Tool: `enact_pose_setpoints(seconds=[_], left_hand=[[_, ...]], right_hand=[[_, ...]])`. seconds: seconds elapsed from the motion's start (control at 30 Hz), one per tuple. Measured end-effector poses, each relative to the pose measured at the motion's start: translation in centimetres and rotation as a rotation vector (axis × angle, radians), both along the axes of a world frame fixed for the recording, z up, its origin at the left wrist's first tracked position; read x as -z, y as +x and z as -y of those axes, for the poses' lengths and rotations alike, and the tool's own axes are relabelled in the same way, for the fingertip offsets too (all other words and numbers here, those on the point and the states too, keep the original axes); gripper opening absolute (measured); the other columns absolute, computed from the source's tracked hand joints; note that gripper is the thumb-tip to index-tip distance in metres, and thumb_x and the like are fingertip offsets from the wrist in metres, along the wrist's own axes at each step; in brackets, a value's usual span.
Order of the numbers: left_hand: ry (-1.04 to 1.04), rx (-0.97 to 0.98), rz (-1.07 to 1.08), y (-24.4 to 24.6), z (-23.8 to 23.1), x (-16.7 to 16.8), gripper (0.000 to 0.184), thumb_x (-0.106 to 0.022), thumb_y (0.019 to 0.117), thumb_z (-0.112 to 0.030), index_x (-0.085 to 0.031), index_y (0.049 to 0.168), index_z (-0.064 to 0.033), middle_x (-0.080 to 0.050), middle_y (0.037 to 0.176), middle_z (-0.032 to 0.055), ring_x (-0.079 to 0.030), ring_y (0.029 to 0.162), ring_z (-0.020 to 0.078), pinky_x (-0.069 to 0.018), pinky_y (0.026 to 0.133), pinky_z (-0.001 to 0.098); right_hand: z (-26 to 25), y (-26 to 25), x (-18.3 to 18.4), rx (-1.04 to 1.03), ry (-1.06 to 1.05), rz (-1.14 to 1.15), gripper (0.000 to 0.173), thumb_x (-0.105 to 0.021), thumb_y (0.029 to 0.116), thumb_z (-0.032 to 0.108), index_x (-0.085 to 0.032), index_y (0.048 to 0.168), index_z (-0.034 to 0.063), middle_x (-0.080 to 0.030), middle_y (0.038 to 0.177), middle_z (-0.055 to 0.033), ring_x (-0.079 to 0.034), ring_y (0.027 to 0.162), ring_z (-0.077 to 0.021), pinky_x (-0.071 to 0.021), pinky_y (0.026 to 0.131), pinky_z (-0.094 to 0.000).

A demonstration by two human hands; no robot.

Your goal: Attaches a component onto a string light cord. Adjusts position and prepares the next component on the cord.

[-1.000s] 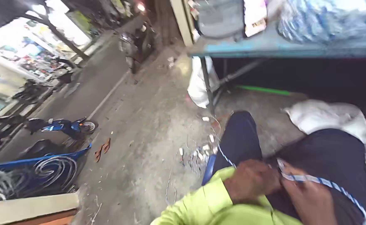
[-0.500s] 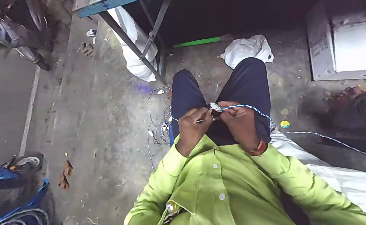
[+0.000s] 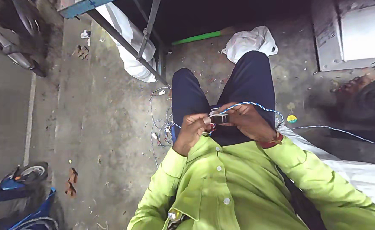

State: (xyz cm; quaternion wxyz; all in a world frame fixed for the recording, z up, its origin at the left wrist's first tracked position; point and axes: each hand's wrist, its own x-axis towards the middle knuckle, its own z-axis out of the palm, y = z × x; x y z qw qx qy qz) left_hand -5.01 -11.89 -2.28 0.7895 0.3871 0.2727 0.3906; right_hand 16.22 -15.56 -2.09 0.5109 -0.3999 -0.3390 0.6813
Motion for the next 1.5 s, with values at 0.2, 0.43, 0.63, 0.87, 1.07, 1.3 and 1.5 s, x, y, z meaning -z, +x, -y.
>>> enact_pose_setpoints(seconds=[0.2, 0.43, 0.63, 0.87, 1.07, 1.3, 1.5], left_hand=[[-0.137, 0.027, -0.016, 0.8, 0.3, -0.8, 0.014, -0.066, 0.0966, -0.015, -0.079, 0.095, -0.0133, -0.075, 0.086, 0.0003, -0.07, 0.075, 0.0063, -0.0598, 0.073, 0.0237], [0.065, 0.079, -0.313, 0.4, -0.4, -1.4, 0.015, -0.059, 0.1012, -0.01, -0.072, 0.106, -0.003, -0.071, 0.089, 0.0021, -0.067, 0.08, 0.0084, -0.0582, 0.078, 0.0289], [0.19, 0.075, -0.381, 0.1, -0.3, -1.3, 0.013, -0.059, 0.102, -0.012, -0.069, 0.104, -0.0037, -0.068, 0.088, 0.0039, -0.062, 0.076, 0.009, -0.0537, 0.069, 0.0262], [0.6, -0.037, -0.432, 1.4, 0.5, -1.2, 0.016, -0.063, 0.0996, -0.005, -0.075, 0.106, 0.0021, -0.072, 0.097, 0.0079, -0.068, 0.08, 0.0103, -0.0602, 0.071, 0.0266], [0.971, -0.024, -0.541, 2.1, 1.1, -1.7, 0.015, -0.063, 0.0974, -0.004, -0.075, 0.101, 0.004, -0.068, 0.097, 0.0115, -0.065, 0.091, 0.0126, -0.0562, 0.084, 0.0256], [0.798, -0.104, -0.631, 2.5, 1.9, -1.2, 0.01, -0.076, 0.0896, -0.009, -0.076, 0.094, 0.0002, -0.072, 0.092, 0.007, -0.068, 0.082, 0.0081, -0.0598, 0.075, 0.0237], [1.169, -0.304, -0.849, 2.5, 2.2, -0.3, 0.012, -0.072, 0.0924, -0.01, -0.078, 0.096, 0.0004, -0.075, 0.094, 0.0115, -0.072, 0.093, 0.0196, -0.0584, 0.089, 0.0315]], right_hand=[[1.7, 0.7, -1.8, -0.016, 0.119, 0.627, 0.005, -0.074, 0.0903, 0.009, -0.074, 0.095, 0.0074, -0.071, 0.078, 0.0039, -0.065, 0.068, -0.0014, -0.0564, 0.064, -0.0215], [2.3, 3.5, -2.9, 0.066, 0.549, 0.754, 0.046, -0.076, 0.0885, 0.019, -0.062, 0.13, 0.0059, -0.066, 0.119, -0.0042, -0.069, 0.095, -0.0118, -0.0628, 0.08, -0.0305], [2.3, 2.8, -2.7, -0.07, 0.561, 0.89, 0.029, -0.079, 0.0878, 0.037, -0.078, 0.102, 0.0122, -0.068, 0.113, 0.0007, -0.062, 0.11, -0.0095, -0.0554, 0.092, -0.0289], [2.4, 3.5, -4.0, -0.194, 0.323, 0.361, 0.014, -0.078, 0.0906, 0.022, -0.077, 0.099, 0.0108, -0.074, 0.098, 0.0019, -0.069, 0.084, -0.0062, -0.06, 0.074, -0.0225], [1.5, 3.7, -5.0, -0.251, 0.164, -0.098, 0.042, -0.07, 0.0954, 0.024, -0.066, 0.133, 0.0052, -0.067, 0.128, -0.0093, -0.056, 0.072, 0.0, -0.0435, 0.056, -0.0147], [0.4, 3.8, -4.0, -0.294, 0.205, 0.244, 0.059, -0.063, 0.0869, -0.006, -0.054, 0.145, -0.0009, -0.064, 0.134, -0.0117, -0.067, 0.105, -0.0164, -0.059, 0.088, -0.0291], [0.3, 2.8, -3.3, -0.268, 0.194, 0.59, 0.051, -0.063, 0.0908, -0.001, -0.059, 0.141, 0.006, -0.071, 0.125, -0.0019, -0.067, 0.091, -0.008, -0.057, 0.077, -0.0239]])
